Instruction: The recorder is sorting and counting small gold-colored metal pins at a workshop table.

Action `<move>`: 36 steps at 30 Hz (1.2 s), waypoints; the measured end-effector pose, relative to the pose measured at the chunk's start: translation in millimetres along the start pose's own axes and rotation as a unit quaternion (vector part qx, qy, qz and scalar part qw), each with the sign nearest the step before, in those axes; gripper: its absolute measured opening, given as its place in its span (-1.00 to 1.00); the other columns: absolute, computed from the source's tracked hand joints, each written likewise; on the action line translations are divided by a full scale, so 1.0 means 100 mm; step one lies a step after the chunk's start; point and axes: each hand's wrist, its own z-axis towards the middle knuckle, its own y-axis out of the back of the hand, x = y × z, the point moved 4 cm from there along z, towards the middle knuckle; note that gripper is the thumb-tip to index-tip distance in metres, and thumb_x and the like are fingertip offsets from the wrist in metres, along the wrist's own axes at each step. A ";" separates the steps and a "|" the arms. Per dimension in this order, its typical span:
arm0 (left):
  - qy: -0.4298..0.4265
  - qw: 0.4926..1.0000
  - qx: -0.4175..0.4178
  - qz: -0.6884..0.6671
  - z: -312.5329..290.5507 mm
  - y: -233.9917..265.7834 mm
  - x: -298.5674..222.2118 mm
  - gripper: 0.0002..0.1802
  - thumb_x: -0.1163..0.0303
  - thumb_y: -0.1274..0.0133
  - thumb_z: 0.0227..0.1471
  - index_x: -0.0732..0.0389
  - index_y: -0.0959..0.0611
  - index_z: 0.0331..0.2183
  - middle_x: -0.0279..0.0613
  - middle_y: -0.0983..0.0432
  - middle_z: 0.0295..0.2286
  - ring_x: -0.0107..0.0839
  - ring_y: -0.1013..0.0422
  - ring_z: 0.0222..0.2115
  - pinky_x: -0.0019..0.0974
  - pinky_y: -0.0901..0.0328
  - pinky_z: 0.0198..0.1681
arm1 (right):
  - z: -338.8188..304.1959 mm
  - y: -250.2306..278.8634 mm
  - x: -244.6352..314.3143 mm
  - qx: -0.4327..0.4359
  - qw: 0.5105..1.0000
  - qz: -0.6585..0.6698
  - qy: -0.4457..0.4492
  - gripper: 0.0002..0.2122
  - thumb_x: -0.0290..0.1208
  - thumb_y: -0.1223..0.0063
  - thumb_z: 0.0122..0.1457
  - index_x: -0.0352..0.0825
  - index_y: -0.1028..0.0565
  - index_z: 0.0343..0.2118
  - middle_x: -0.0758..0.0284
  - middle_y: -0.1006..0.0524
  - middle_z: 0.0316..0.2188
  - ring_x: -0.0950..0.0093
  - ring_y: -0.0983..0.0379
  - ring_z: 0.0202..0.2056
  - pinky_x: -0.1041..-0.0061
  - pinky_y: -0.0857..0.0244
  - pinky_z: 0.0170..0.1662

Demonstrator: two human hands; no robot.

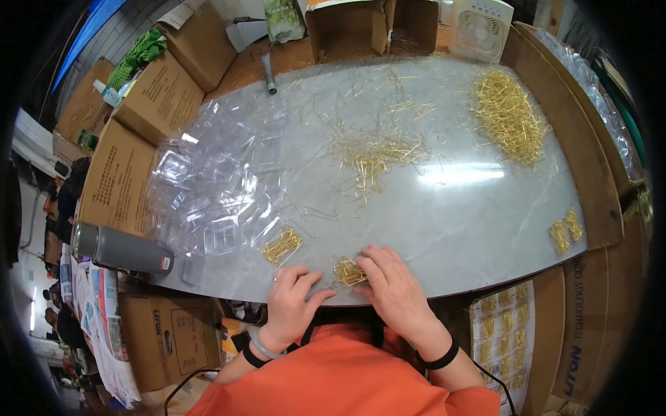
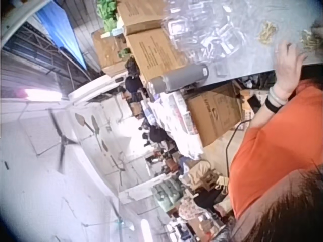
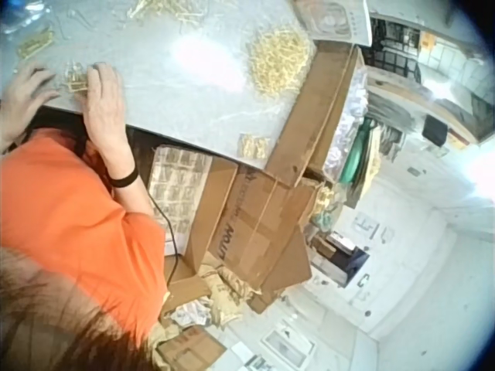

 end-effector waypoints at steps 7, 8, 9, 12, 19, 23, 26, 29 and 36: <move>-0.031 0.999 0.033 -0.014 0.03 -0.06 0.02 -0.83 0.49 -0.29 -0.01 0.21 -0.66 -0.31 -0.18 -0.52 -0.38 -0.14 -0.45 -0.33 -0.14 -0.36 -0.31 | 0.10 0.03 0.07 0.056 0.997 -0.033 0.031 -0.41 -0.40 -0.32 0.07 -0.36 -0.37 0.18 0.18 -0.42 0.19 0.18 -0.35 0.23 0.12 -0.18 0.33; -0.035 0.998 0.042 -0.015 0.05 -0.07 0.02 -0.85 0.51 -0.27 0.01 0.21 -0.65 -0.31 -0.17 -0.51 -0.37 -0.14 -0.45 -0.32 -0.14 -0.36 -0.30 | 0.09 0.03 0.07 0.064 0.997 -0.035 0.034 -0.42 -0.39 -0.31 0.08 -0.35 -0.38 0.19 0.19 -0.42 0.20 0.19 -0.34 0.23 0.12 -0.18 0.34; -0.042 0.998 0.043 -0.021 0.06 -0.06 0.03 -0.85 0.52 -0.26 0.01 0.21 -0.65 -0.31 -0.16 -0.51 -0.37 -0.13 -0.45 -0.32 -0.13 -0.36 -0.29 | 0.09 0.03 0.06 0.061 0.997 -0.030 0.028 -0.42 -0.40 -0.31 0.08 -0.35 -0.38 0.19 0.19 -0.42 0.20 0.19 -0.34 0.24 0.12 -0.17 0.34; -0.044 0.998 0.039 -0.026 0.09 0.00 0.00 -0.85 0.56 -0.23 0.03 0.23 -0.64 -0.29 -0.14 -0.51 -0.35 -0.10 -0.45 -0.30 -0.12 -0.35 -0.27 | 0.09 0.03 0.06 0.053 0.998 -0.020 0.019 -0.43 -0.40 -0.30 0.09 -0.34 -0.38 0.18 0.20 -0.42 0.19 0.20 -0.34 0.24 0.11 -0.16 0.35; -0.022 1.000 0.019 0.003 0.07 -0.01 0.04 -0.83 0.60 -0.20 0.03 0.24 -0.64 -0.27 -0.11 -0.50 -0.34 -0.05 -0.44 -0.28 -0.10 -0.34 -0.23 | 0.09 0.02 0.06 0.075 0.996 -0.008 0.049 -0.56 -0.46 -0.23 0.13 -0.35 -0.41 0.09 0.20 -0.44 0.13 0.19 -0.34 0.24 0.11 -0.16 0.35; -0.033 0.999 0.004 -0.028 0.11 -0.11 0.03 -0.80 0.65 -0.15 0.04 0.25 -0.62 -0.23 -0.10 -0.52 -0.32 -0.03 -0.44 -0.29 -0.07 -0.34 -0.24 | 0.08 0.04 0.06 0.067 0.996 0.023 0.051 -0.57 -0.52 -0.21 0.13 -0.35 -0.41 0.08 0.17 -0.45 0.08 0.16 -0.36 0.21 0.09 -0.19 0.33; -0.034 0.997 0.011 -0.069 0.17 -0.18 0.01 -0.76 0.70 -0.07 0.08 0.29 -0.61 -0.18 -0.05 -0.54 -0.25 -0.01 -0.45 -0.26 -0.08 -0.37 -0.17 | 0.08 0.04 0.04 0.050 0.997 0.033 0.049 -0.54 -0.54 -0.25 0.09 -0.36 -0.39 0.08 0.14 -0.44 0.06 0.11 -0.39 0.16 0.11 -0.25 0.29; 0.024 0.986 0.002 -0.168 0.12 -0.17 0.00 -0.70 0.74 0.03 0.13 0.30 -0.57 -0.11 0.06 -0.51 -0.09 0.03 -0.47 -0.13 -0.08 -0.38 -0.03 | 0.07 0.04 0.03 0.042 0.998 0.039 0.019 -0.49 -0.56 -0.29 0.05 -0.38 -0.37 0.08 0.12 -0.43 0.06 0.06 -0.40 0.12 0.14 -0.31 0.24; -0.019 0.986 0.061 -0.152 0.03 -0.23 -0.12 -0.28 0.72 0.16 0.17 0.42 -0.07 0.34 0.32 0.07 0.35 0.26 -0.09 0.30 0.01 -0.18 0.30 | 0.08 0.05 0.05 0.034 0.999 0.016 0.034 -0.45 -0.53 -0.32 0.01 -0.41 -0.37 0.09 0.09 -0.40 0.10 0.03 -0.40 0.10 0.16 -0.31 0.23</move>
